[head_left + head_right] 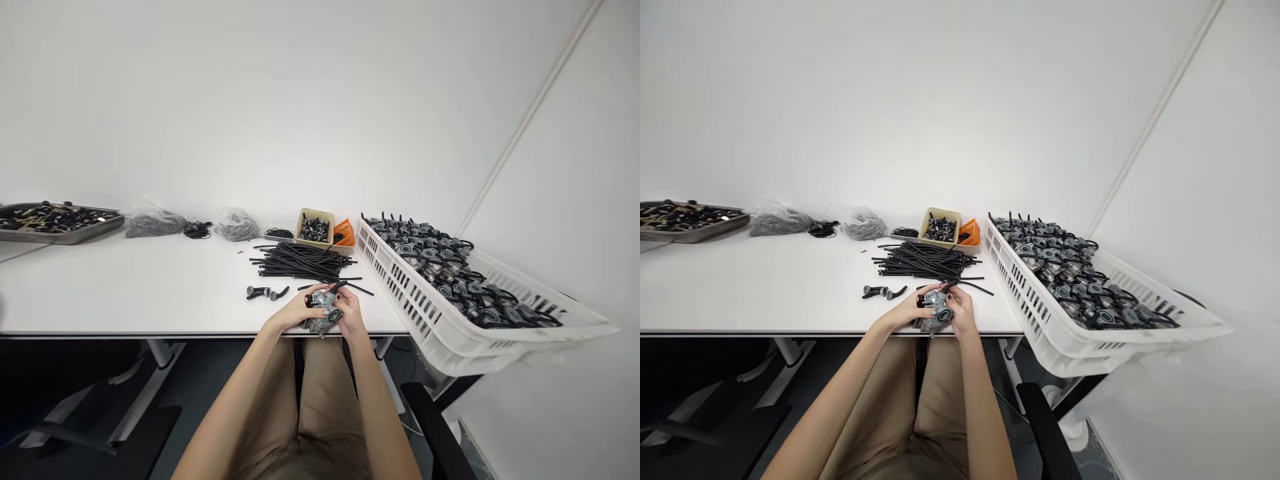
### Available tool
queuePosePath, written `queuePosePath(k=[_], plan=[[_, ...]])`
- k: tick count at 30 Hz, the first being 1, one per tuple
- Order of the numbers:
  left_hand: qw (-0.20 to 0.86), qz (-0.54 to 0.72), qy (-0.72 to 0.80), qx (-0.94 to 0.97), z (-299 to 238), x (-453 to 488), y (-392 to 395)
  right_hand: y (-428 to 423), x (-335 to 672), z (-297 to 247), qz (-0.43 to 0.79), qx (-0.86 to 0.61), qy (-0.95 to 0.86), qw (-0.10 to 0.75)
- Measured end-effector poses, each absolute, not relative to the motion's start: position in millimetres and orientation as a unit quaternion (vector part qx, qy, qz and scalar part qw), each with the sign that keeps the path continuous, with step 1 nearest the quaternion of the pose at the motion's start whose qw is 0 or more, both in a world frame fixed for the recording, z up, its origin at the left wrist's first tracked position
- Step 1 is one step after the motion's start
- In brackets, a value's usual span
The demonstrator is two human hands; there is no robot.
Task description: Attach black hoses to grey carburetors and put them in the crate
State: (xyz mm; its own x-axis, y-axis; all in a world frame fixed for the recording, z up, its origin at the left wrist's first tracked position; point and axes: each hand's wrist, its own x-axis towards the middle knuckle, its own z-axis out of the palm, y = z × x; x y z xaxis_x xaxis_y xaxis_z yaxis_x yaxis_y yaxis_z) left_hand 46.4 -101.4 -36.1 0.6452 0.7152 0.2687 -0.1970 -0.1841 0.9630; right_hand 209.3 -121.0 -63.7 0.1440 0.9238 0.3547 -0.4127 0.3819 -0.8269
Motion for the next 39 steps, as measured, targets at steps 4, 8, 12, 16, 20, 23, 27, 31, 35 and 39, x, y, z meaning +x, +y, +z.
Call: queuePosePath(k=[4,8,12,16,20,23,27,31,35,39], plan=[[0.643,0.384,0.187,0.636,-34.8,47.8,-103.7,-121.0,206.0,-65.4,0.464,-0.282,-0.448,0.711],[0.642,0.421,0.200,0.609,-37.9,48.8,-102.9,-121.3,203.7,-62.9,0.477,-0.298,-0.444,0.698],[0.703,0.462,0.230,0.488,-38.5,46.6,-100.7,-117.8,202.7,-60.0,0.476,-0.315,-0.436,0.696],[0.791,0.496,0.214,0.287,-33.7,38.5,-96.8,-107.9,201.4,-61.9,0.404,-0.418,-0.461,0.671],[0.804,0.552,0.189,0.116,-32.9,27.2,-91.1,-97.6,194.1,-66.5,0.227,-0.525,-0.589,0.571],[0.804,0.562,0.187,0.050,-35.7,21.5,-88.6,-96.3,184.5,-69.8,0.086,-0.552,-0.693,0.456],[0.825,0.533,0.177,0.064,-37.8,19.6,-89.9,-103.0,174.8,-70.6,0.004,-0.602,-0.726,0.333],[0.831,0.519,0.182,0.085,-37.0,20.6,-91.9,-110.5,173.6,-66.7,-0.017,-0.646,-0.695,0.316],[0.823,0.534,0.184,0.063,-36.3,21.8,-91.5,-114.5,175.4,-62.5,-0.022,-0.646,-0.675,0.355],[0.809,0.553,0.190,0.054,-35.7,22.5,-91.5,-116.8,179.2,-60.6,-0.017,-0.606,-0.620,0.498]])
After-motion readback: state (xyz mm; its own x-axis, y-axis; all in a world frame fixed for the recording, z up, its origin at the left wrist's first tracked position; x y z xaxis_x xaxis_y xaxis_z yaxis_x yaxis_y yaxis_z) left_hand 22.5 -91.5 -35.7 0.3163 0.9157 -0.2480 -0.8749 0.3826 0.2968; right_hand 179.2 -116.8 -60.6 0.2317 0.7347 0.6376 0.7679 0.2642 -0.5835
